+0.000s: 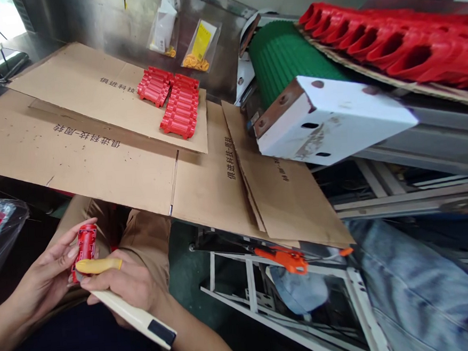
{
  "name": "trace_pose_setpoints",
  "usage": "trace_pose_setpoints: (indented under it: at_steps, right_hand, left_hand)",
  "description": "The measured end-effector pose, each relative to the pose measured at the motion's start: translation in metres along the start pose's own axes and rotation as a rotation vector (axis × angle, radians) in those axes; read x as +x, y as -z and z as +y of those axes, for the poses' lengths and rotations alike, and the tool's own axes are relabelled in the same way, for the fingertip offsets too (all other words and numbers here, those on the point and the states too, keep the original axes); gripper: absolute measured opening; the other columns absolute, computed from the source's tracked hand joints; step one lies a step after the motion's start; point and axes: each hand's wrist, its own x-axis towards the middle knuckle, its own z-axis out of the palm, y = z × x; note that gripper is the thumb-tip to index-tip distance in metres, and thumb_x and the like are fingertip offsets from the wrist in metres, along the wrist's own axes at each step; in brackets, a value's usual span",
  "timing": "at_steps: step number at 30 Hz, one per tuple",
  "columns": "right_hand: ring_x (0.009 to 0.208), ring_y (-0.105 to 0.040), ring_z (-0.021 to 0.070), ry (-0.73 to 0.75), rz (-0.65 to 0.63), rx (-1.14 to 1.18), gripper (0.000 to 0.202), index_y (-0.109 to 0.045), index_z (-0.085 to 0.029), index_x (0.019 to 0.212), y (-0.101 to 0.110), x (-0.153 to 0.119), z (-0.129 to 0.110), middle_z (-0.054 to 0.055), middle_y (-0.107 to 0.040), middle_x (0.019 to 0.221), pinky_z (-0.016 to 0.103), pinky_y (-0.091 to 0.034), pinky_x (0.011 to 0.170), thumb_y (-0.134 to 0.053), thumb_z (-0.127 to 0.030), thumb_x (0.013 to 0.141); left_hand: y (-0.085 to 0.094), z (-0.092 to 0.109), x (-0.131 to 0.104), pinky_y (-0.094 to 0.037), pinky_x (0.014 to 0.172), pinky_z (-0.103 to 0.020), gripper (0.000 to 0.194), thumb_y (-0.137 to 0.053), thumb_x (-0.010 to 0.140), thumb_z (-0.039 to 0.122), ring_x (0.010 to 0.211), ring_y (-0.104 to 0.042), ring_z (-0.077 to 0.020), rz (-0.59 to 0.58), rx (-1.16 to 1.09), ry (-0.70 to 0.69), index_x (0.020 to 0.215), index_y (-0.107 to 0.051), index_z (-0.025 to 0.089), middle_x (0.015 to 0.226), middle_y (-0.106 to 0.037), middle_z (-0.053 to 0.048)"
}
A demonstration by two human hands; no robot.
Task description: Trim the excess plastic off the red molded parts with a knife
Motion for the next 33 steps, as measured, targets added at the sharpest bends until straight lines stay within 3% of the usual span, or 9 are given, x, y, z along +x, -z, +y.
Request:
trace_pose_setpoints:
  at_steps: [5,9,11,13,18,24,27,31,33]
  right_hand:
    - [0.088,-0.076,0.0188,0.081,-0.136,-0.254,0.021,-0.073,-0.021,0.124,0.005,0.003,-0.004,0.006,-0.081,0.108,0.031,-0.069,0.08,-0.059,-0.015,0.109]
    - [0.09,-0.074,0.0236,0.007,0.175,-0.438,0.037,-0.067,-0.028,0.139,0.013,0.0,-0.005,0.007,-0.079,0.104,0.037,-0.069,0.073,-0.063,-0.013,0.104]
    - [0.096,-0.074,0.0248,-0.105,0.323,-0.412,0.037,-0.069,-0.028,0.134,0.012,-0.003,-0.004,0.008,-0.079,0.106,0.039,-0.069,0.078,-0.065,-0.01,0.103]
    - [0.101,-0.075,0.0244,-0.219,0.365,-0.307,0.027,-0.072,-0.026,0.125,0.006,-0.006,-0.003,0.009,-0.079,0.11,0.039,-0.068,0.086,-0.068,-0.012,0.102]
    - [0.108,-0.076,0.0225,-0.298,0.32,-0.101,0.02,-0.073,-0.025,0.122,-0.01,-0.009,-0.003,0.009,-0.079,0.12,0.036,-0.065,0.095,-0.069,-0.02,0.103]
    - [0.091,-0.076,0.0189,-0.384,0.352,-0.247,0.023,-0.075,-0.025,0.101,0.004,-0.002,-0.003,0.004,-0.08,0.099,0.031,-0.065,0.083,-0.062,-0.008,0.095]
    - [0.087,-0.078,0.018,-0.381,0.322,-0.183,0.022,-0.076,-0.025,0.113,0.008,0.0,-0.002,0.005,-0.082,0.106,0.031,-0.067,0.081,-0.066,-0.011,0.098]
    - [0.111,-0.078,0.023,-0.283,0.28,-0.082,0.026,-0.076,-0.026,0.126,0.003,-0.001,-0.004,0.008,-0.083,0.118,0.038,-0.067,0.096,-0.071,-0.017,0.102]
    - [0.112,-0.078,0.0235,-0.245,0.273,-0.044,0.025,-0.078,-0.026,0.127,-0.001,-0.001,-0.005,0.009,-0.082,0.121,0.039,-0.067,0.096,-0.072,-0.018,0.103]
  left_hand:
    - [0.005,-0.002,0.001,-0.057,0.067,-0.022,0.065,-0.088,0.087,0.04,0.074,-0.066,-0.0132,-0.033,-0.019,0.099,0.148,-0.066,0.034,0.101,-0.075,-0.005]
    - [0.0,0.004,-0.005,-0.058,0.073,-0.023,0.066,-0.088,0.087,0.04,0.09,-0.072,-0.019,-0.035,0.05,0.039,0.148,-0.065,0.033,0.106,-0.078,-0.007]
    - [-0.004,0.006,-0.008,-0.057,0.07,-0.024,0.06,-0.086,0.088,0.04,0.085,-0.071,-0.0192,-0.031,0.11,-0.031,0.143,-0.066,0.029,0.099,-0.079,-0.008]
    - [-0.006,0.004,-0.01,-0.06,0.074,-0.028,0.052,-0.086,0.088,0.041,0.085,-0.072,-0.0209,-0.031,0.178,-0.104,0.135,-0.068,0.027,0.097,-0.079,-0.008]
    - [-0.002,-0.004,-0.007,-0.06,0.083,-0.03,0.041,-0.085,0.09,0.042,0.088,-0.073,-0.02,-0.018,0.317,-0.225,0.125,-0.068,0.029,0.097,-0.079,-0.004]
    - [-0.001,-0.007,-0.005,-0.063,0.086,-0.039,0.044,-0.084,0.09,0.043,0.094,-0.077,-0.0272,-0.022,0.234,-0.184,0.128,-0.069,0.026,0.105,-0.08,-0.009]
    - [-0.003,-0.008,-0.006,-0.062,0.085,-0.036,0.045,-0.086,0.089,0.043,0.09,-0.077,-0.0248,-0.009,0.234,-0.186,0.127,-0.07,0.026,0.102,-0.08,-0.007]
    - [-0.009,-0.006,-0.009,-0.06,0.082,-0.026,0.043,-0.092,0.083,0.036,0.085,-0.074,-0.0184,0.082,0.312,-0.263,0.119,-0.071,0.027,0.09,-0.08,-0.001]
    - [-0.012,-0.004,-0.011,-0.06,0.08,-0.025,0.041,-0.093,0.081,0.034,0.081,-0.074,-0.0168,0.111,0.328,-0.269,0.114,-0.072,0.028,0.089,-0.08,0.001]
